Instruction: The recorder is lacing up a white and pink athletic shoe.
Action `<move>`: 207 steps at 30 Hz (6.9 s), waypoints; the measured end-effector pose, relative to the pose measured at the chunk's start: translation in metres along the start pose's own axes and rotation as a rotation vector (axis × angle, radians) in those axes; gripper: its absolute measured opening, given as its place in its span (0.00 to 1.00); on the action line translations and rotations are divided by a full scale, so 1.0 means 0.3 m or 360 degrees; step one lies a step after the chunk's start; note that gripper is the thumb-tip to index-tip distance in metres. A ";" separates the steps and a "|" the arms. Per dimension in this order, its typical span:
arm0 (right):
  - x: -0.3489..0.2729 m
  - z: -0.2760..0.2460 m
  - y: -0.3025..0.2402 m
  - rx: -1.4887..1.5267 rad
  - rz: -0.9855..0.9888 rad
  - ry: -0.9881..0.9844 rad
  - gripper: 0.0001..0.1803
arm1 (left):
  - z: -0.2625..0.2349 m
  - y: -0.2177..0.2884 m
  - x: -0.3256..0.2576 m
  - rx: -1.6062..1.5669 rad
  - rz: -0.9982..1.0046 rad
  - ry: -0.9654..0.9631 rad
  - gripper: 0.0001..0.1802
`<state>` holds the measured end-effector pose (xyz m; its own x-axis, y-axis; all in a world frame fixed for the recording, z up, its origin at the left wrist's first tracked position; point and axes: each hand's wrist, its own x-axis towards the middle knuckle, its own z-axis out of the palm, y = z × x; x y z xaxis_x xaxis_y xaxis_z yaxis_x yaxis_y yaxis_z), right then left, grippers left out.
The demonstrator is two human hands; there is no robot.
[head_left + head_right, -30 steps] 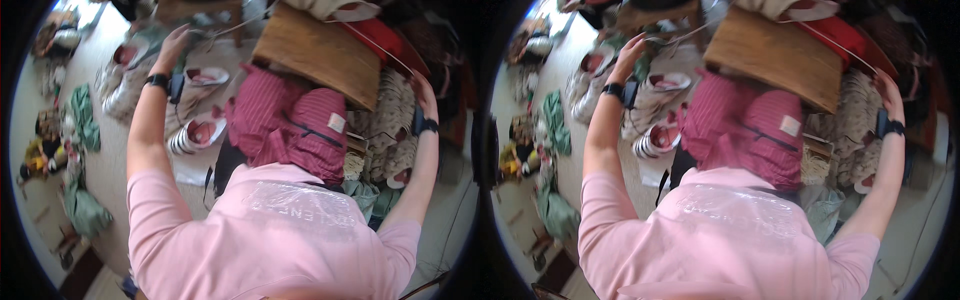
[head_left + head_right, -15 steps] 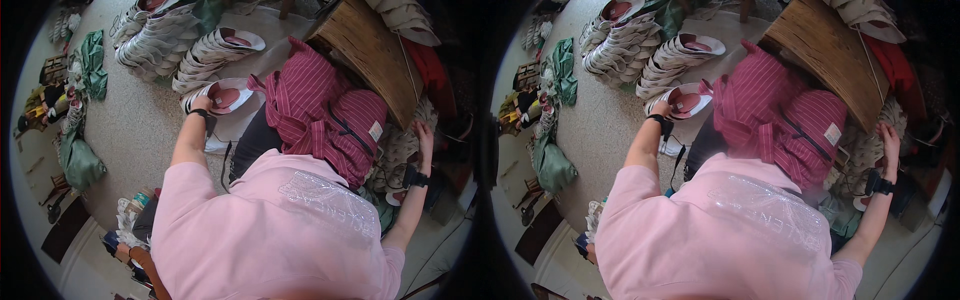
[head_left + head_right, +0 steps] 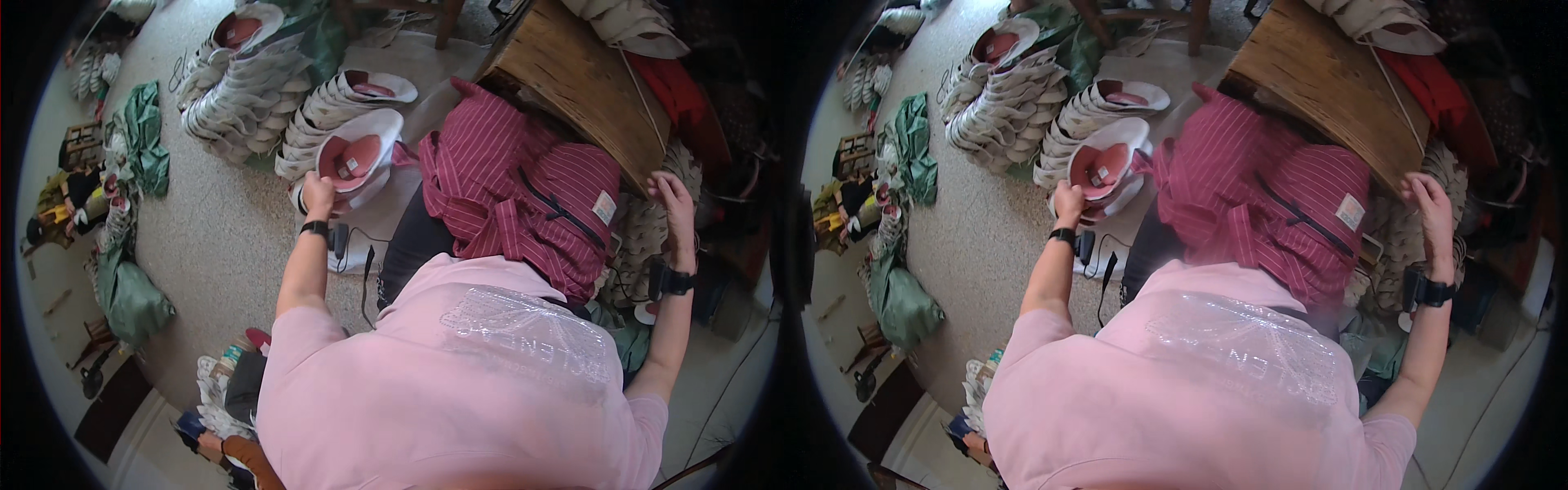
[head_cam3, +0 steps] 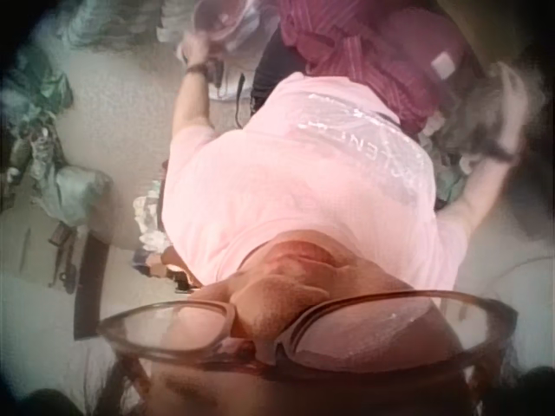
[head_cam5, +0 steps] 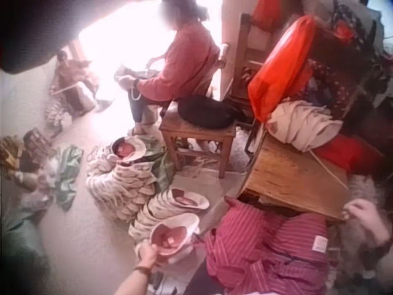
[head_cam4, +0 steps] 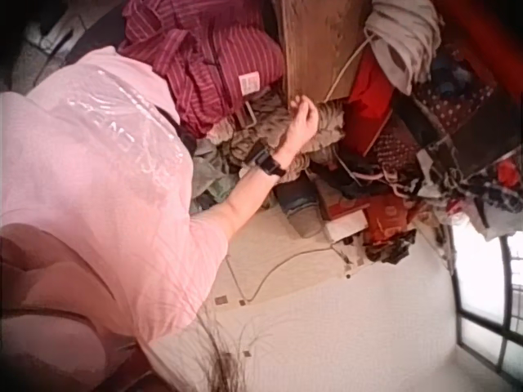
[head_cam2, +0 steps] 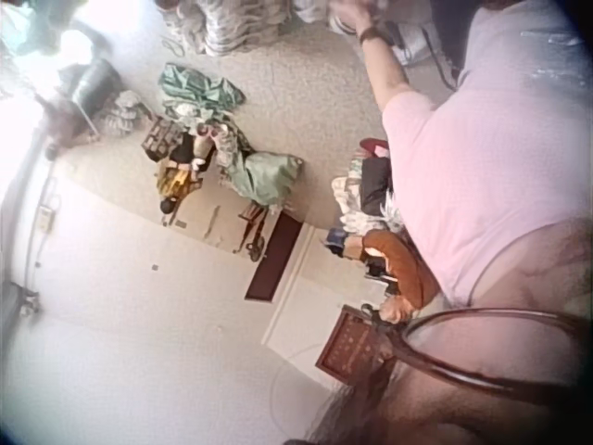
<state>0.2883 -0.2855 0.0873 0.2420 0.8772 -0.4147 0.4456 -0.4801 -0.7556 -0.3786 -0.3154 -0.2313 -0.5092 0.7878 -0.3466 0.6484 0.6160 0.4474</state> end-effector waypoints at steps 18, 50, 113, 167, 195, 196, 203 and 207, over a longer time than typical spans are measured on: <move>-0.104 0.496 -0.396 0.0927 -0.0536 -0.0556 0.20 | -0.345 1.088 -0.301 -0.1882 0.1314 -0.0799 0.16; -0.463 0.250 0.004 -0.0585 -0.1145 0.0820 0.29 | -0.073 1.567 -0.510 -0.0658 0.2449 -0.0145 0.16; -0.380 0.236 0.242 -0.0285 -0.0567 0.0057 0.13 | -0.026 1.392 -1.014 -0.0791 0.1808 -0.2062 0.25; -0.160 0.251 1.035 0.0922 0.0180 0.0882 0.21 | -0.170 1.319 -0.775 -0.0271 0.1260 -0.1649 0.15; -0.242 0.369 1.307 0.0619 0.0937 0.1098 0.11 | -0.142 1.291 -0.795 -0.0484 0.1143 -0.1704 0.15; -0.238 0.381 1.257 0.0653 0.0957 0.1077 0.11 | -0.147 1.283 -0.792 -0.0488 0.1142 -0.1709 0.15; -0.258 0.429 1.278 0.0585 0.0907 0.1315 0.12 | -0.116 1.290 -0.791 -0.0608 0.1254 -0.1762 0.14; -0.266 0.450 1.223 0.0563 0.0826 0.1182 0.13 | -0.108 1.280 -0.797 -0.0661 0.1260 -0.1782 0.14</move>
<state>0.3160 -0.5319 -0.2254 0.8716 0.2761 -0.4052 -0.1250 -0.6740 -0.7281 -0.0262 -0.2674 0.0501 0.7344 0.6248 -0.2650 0.2369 0.1299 0.9628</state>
